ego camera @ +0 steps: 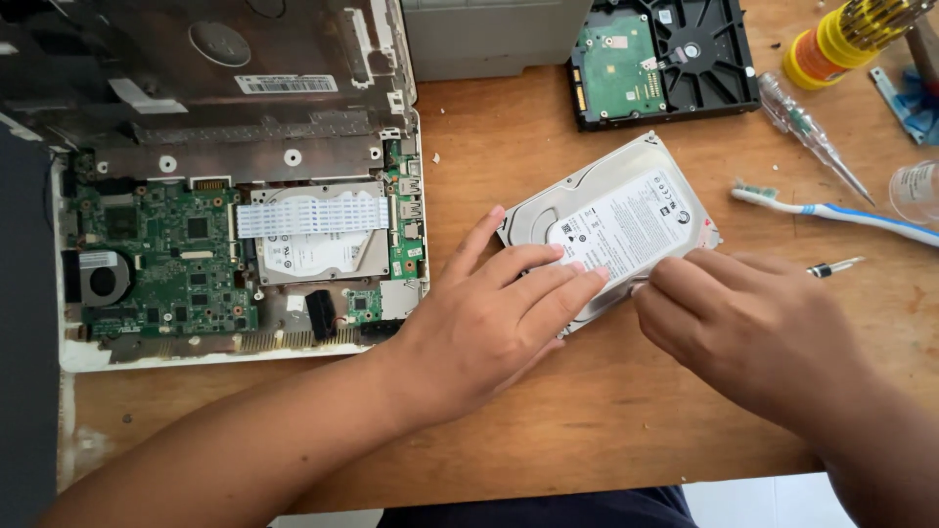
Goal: Unscrewing screws from a hard drive using a small screwdriver on a workbench
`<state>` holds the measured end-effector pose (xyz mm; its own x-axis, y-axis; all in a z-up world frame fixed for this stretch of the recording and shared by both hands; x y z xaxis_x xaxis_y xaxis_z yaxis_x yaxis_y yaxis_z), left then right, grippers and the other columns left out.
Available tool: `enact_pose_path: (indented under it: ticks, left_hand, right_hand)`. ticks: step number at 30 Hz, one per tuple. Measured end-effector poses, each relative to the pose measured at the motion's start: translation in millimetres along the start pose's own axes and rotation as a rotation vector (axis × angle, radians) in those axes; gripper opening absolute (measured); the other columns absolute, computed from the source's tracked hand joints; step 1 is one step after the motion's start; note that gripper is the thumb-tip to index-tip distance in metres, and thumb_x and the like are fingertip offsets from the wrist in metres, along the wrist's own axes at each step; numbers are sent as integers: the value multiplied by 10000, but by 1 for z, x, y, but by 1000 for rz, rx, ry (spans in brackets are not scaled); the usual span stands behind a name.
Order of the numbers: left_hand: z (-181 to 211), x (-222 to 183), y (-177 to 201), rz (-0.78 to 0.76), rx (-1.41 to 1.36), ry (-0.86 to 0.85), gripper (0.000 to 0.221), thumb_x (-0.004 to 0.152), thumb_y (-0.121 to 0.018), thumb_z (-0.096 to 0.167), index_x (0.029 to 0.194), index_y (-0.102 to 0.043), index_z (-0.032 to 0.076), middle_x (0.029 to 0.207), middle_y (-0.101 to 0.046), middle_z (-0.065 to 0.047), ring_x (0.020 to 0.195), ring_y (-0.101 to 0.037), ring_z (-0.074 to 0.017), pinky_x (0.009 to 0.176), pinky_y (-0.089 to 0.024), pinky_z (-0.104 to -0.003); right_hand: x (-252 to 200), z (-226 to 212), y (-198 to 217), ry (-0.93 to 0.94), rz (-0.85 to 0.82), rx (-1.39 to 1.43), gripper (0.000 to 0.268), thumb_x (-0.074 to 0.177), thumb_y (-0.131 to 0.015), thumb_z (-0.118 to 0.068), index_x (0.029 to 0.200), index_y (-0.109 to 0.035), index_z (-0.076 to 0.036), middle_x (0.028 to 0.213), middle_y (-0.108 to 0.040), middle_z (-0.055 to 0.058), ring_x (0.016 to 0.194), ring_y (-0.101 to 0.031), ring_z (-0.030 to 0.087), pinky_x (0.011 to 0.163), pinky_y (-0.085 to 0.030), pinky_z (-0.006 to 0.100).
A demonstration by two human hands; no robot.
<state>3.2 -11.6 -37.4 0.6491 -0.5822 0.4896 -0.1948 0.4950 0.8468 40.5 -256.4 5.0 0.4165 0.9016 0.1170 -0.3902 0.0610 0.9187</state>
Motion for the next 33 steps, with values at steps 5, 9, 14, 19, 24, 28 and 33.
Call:
enact_pose_path:
  ticks: [5,9,14,19,24,28,33]
  left_hand:
    - [1,0,-1,18,14,2,526,901,-819,225,1373,-620,105,1306,-690,-25,1229,-622,-241,1162,-375,-649]
    - [1,0,0,6,20,2,582,867,-852,237,1380,-610,105,1315,-685,-26,1240,-617,-237,1159,-374,-648]
    - [1,0,0,-6,8,2,640,827,-873,245,1390,-604,102,1320,-681,-27,1248,-608,-238,1167,-365,-647]
    - [0,-3,-4,-13,11,0,651,829,-873,266,1399,-599,116,1341,-677,-20,1253,-605,-237,1173,-353,-652]
    - [-2,-2,-3,-18,-17,-3,628,848,-872,257,1394,-597,114,1332,-679,-26,1247,-609,-244,1163,-358,-673]
    - [-3,-1,-3,-17,-22,-2,630,844,-883,260,1389,-602,115,1328,-681,-26,1246,-608,-244,1165,-355,-675]
    - [-2,1,1,-42,-9,3,636,841,-867,262,1397,-595,115,1286,-680,-30,1238,-605,-233,1168,-360,-652]
  right_hand:
    - [3,1,-5,-86,31,99,281,1035,-593,-171,773,-494,-190,728,-451,-1,666,-560,204,573,-446,357]
    - [3,6,-6,-111,65,173,229,1020,-649,-179,814,-549,-174,742,-497,-4,680,-596,211,574,-442,361]
    - [4,7,-9,-101,79,237,201,978,-674,-161,812,-561,-166,753,-516,5,679,-600,224,579,-451,370]
    - [-1,17,-6,-155,-41,386,93,936,-690,-274,912,-629,-207,853,-595,-11,691,-609,256,586,-482,389]
    - [-4,37,31,-375,67,880,340,909,-565,-8,1233,-667,-28,1181,-670,152,1092,-680,255,1074,-479,356]
    - [-9,38,35,-422,203,802,498,938,-688,24,1410,-538,64,1305,-721,152,1229,-714,272,1101,-529,384]
    - [-11,47,24,-264,-89,931,214,876,-572,-74,1019,-709,-157,895,-717,0,741,-676,149,708,-509,287]
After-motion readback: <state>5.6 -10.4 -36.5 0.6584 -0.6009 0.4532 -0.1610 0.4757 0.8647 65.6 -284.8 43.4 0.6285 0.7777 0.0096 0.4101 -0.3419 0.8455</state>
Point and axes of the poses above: each hand's wrist, its own x-axis towards the middle knuckle, its own y-axis out of the back of the hand, z = x × y, the point moved 1 cm from there along x, towards the middle knuckle
